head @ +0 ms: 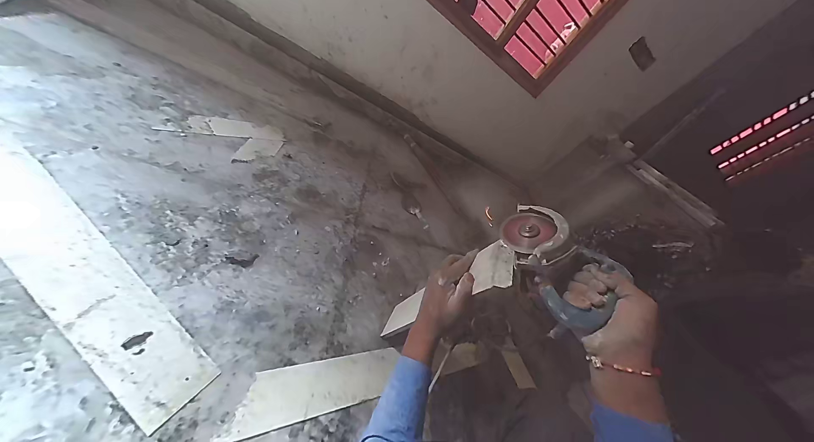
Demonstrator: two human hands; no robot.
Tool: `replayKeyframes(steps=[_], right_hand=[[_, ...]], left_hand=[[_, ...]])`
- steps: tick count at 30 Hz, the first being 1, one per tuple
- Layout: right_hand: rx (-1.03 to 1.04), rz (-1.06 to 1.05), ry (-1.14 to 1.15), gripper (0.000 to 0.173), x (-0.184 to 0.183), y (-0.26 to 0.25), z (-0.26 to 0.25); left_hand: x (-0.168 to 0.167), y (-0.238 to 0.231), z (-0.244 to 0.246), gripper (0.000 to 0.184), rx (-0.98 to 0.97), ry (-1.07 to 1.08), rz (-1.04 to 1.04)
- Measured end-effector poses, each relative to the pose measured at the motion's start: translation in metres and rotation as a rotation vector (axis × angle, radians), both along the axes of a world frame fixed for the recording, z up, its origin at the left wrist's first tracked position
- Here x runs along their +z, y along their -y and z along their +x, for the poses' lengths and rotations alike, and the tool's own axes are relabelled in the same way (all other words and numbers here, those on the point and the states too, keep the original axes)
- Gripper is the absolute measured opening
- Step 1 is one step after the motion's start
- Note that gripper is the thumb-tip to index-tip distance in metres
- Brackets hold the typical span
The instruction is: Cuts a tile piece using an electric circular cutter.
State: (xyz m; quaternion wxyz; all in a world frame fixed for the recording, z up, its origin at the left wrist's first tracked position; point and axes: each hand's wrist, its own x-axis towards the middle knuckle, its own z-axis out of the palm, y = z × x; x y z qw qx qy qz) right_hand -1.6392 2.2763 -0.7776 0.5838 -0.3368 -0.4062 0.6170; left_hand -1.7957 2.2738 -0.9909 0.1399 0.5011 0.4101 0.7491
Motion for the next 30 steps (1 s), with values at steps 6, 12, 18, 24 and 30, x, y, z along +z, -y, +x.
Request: replayKeyframes(steps=[6, 12, 18, 24, 30], right_hand=[[-0.019, -0.007, -0.006, 0.036, 0.001, 0.004, 0.0], [-0.039, -0.011, 0.011, 0.034, 0.0, 0.008, 0.0], [-0.033, -0.013, 0.008, 0.038, 0.0, 0.01, 0.001], [-0.041, -0.014, 0.013, 0.036, -0.001, 0.012, 0.005], [-0.047, -0.01, 0.026, 0.037, -0.001, 0.015, 0.006]], left_hand=[[0.001, 0.002, 0.001, 0.08, -0.004, -0.002, 0.0], [0.001, 0.003, 0.001, 0.083, 0.003, -0.004, -0.007], [0.003, 0.005, 0.001, 0.085, 0.013, -0.013, 0.003], [0.002, 0.005, 0.004, 0.082, 0.016, -0.01, -0.018], [0.004, 0.007, 0.005, 0.083, -0.011, -0.008, -0.035]])
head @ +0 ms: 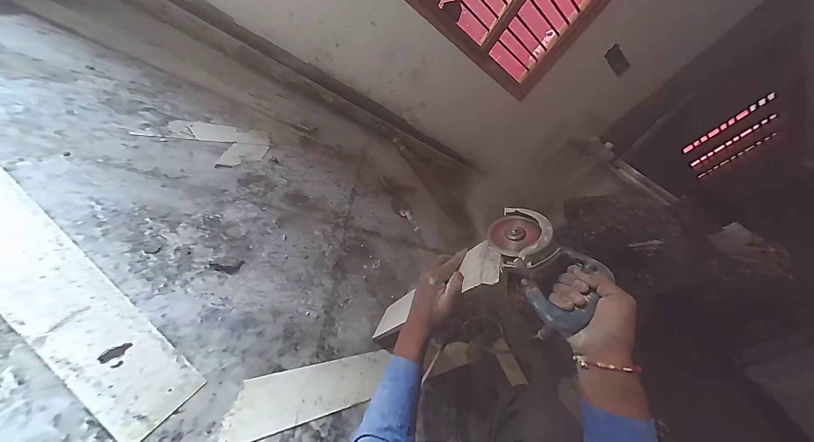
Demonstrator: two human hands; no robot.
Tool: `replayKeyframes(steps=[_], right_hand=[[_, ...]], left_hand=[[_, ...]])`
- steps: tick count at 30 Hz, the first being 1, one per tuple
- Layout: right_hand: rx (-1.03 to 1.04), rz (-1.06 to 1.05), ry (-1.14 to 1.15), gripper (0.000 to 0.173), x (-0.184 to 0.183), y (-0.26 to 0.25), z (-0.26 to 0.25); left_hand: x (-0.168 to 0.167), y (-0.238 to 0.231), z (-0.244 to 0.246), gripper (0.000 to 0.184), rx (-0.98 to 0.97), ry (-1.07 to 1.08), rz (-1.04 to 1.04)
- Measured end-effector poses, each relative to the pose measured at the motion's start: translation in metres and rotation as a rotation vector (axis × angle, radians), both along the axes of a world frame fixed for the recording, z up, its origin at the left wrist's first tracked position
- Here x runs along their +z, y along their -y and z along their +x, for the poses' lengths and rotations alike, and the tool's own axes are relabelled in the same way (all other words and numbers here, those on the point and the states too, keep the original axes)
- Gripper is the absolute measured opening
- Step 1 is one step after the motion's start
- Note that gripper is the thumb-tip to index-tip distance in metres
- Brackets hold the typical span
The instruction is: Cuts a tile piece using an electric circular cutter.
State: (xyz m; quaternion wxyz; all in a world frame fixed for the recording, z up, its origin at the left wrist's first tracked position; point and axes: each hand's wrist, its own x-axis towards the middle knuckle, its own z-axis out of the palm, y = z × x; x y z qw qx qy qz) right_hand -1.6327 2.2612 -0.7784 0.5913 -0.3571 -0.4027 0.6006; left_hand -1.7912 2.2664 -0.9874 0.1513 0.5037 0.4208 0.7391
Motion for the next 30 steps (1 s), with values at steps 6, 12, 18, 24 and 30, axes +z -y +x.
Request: replayKeyframes(steps=[6, 12, 18, 24, 30], right_hand=[[0.009, -0.01, -0.01, 0.035, -0.0006, 0.0008, -0.0004], [0.001, -0.008, -0.011, 0.037, -0.0024, 0.0007, -0.0013], [0.009, -0.016, -0.018, 0.035, -0.0015, 0.0016, -0.001], [0.015, -0.012, -0.019, 0.036, -0.0025, 0.0033, -0.0017], [0.0, -0.013, -0.006, 0.036, -0.0035, 0.0042, -0.0015]], left_hand=[[-0.0002, -0.0009, -0.0007, 0.083, 0.018, -0.002, 0.0], [-0.0012, -0.0022, -0.0012, 0.083, 0.011, -0.002, 0.0], [0.0002, -0.0023, -0.0019, 0.085, 0.011, -0.009, -0.005], [-0.0022, -0.0053, -0.0025, 0.087, 0.034, -0.03, 0.011], [-0.001, -0.0041, -0.0023, 0.086, 0.039, -0.028, 0.0]])
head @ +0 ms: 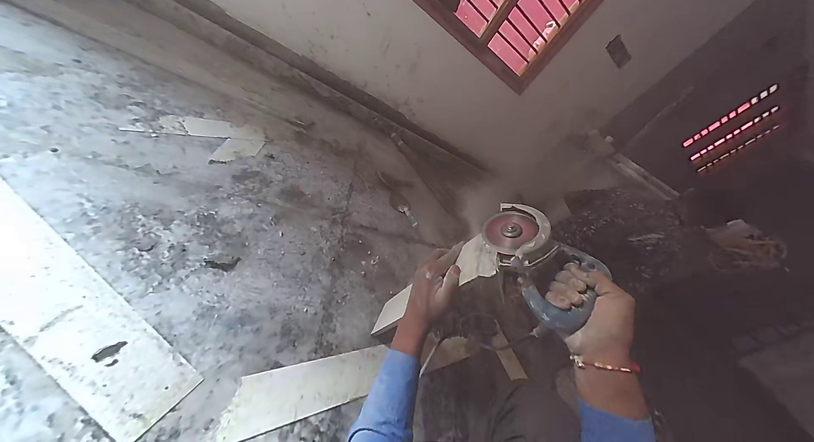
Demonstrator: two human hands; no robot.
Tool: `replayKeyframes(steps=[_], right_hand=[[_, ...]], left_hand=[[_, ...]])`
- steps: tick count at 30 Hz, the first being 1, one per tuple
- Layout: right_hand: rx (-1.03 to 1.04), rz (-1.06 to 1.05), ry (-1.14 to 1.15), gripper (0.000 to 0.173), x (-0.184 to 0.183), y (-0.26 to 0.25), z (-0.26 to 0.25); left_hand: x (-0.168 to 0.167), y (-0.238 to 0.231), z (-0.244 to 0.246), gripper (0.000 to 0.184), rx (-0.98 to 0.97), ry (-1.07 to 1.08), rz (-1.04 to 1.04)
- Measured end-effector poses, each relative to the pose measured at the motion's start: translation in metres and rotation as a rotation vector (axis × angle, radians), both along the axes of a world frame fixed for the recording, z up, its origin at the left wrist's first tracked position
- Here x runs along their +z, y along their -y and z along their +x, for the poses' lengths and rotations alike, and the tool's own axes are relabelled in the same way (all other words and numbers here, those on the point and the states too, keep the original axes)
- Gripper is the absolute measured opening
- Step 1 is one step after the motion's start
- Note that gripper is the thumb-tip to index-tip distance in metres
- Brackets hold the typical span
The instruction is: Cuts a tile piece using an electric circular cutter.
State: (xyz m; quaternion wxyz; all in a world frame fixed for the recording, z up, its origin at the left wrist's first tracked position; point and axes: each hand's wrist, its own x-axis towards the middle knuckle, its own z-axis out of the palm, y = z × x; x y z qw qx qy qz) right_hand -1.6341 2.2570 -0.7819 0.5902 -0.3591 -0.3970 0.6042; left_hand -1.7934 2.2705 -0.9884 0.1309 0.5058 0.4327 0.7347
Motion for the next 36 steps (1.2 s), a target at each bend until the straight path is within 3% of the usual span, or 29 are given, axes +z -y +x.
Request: replayKeyframes(steps=[36], right_hand=[[0.018, -0.019, -0.019, 0.038, -0.001, 0.013, 0.008]], left_hand=[[-0.002, -0.003, 0.004, 0.082, -0.008, 0.014, 0.001]])
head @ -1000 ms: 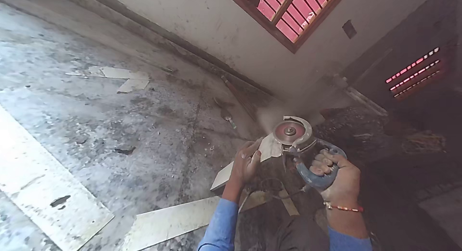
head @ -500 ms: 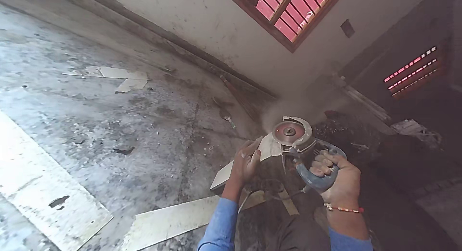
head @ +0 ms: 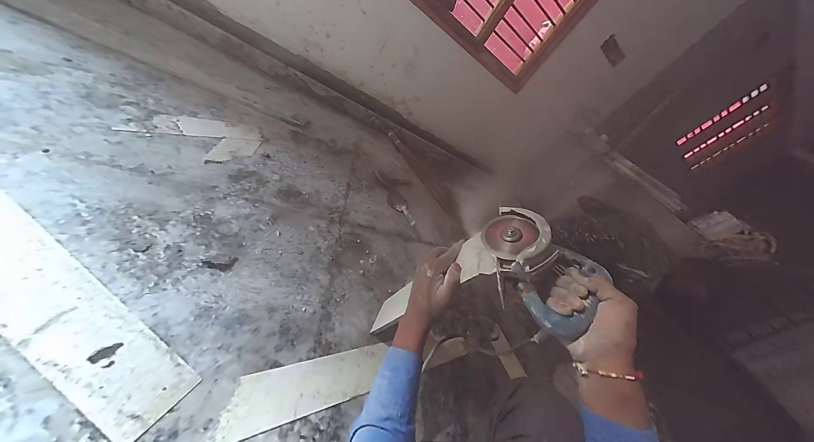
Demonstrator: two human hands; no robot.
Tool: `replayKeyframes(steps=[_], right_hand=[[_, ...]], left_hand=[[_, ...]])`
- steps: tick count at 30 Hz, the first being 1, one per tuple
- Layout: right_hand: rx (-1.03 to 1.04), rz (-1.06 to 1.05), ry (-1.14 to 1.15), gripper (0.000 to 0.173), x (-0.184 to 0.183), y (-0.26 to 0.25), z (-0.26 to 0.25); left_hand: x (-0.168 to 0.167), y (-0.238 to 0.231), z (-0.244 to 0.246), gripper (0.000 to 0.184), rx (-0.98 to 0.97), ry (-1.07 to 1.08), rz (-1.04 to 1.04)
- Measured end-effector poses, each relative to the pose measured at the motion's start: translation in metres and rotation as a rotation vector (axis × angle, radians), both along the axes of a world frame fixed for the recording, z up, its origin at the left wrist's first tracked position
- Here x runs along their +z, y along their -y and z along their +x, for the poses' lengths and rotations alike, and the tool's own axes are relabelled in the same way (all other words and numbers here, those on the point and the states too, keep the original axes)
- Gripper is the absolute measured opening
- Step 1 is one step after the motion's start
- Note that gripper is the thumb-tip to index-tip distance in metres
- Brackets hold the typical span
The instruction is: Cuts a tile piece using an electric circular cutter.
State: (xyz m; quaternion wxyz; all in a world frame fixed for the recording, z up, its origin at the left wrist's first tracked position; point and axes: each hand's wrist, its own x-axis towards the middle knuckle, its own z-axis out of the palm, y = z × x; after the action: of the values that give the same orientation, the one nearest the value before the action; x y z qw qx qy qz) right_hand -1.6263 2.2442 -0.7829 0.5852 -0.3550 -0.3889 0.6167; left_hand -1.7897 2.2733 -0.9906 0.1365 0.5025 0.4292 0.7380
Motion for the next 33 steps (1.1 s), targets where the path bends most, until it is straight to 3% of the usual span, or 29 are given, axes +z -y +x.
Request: replayKeyframes(steps=[33], right_hand=[[0.003, 0.002, 0.0, 0.037, -0.0026, 0.0058, 0.0092]], left_hand=[[0.0021, -0.0023, 0.0038, 0.079, 0.029, -0.041, -0.037]])
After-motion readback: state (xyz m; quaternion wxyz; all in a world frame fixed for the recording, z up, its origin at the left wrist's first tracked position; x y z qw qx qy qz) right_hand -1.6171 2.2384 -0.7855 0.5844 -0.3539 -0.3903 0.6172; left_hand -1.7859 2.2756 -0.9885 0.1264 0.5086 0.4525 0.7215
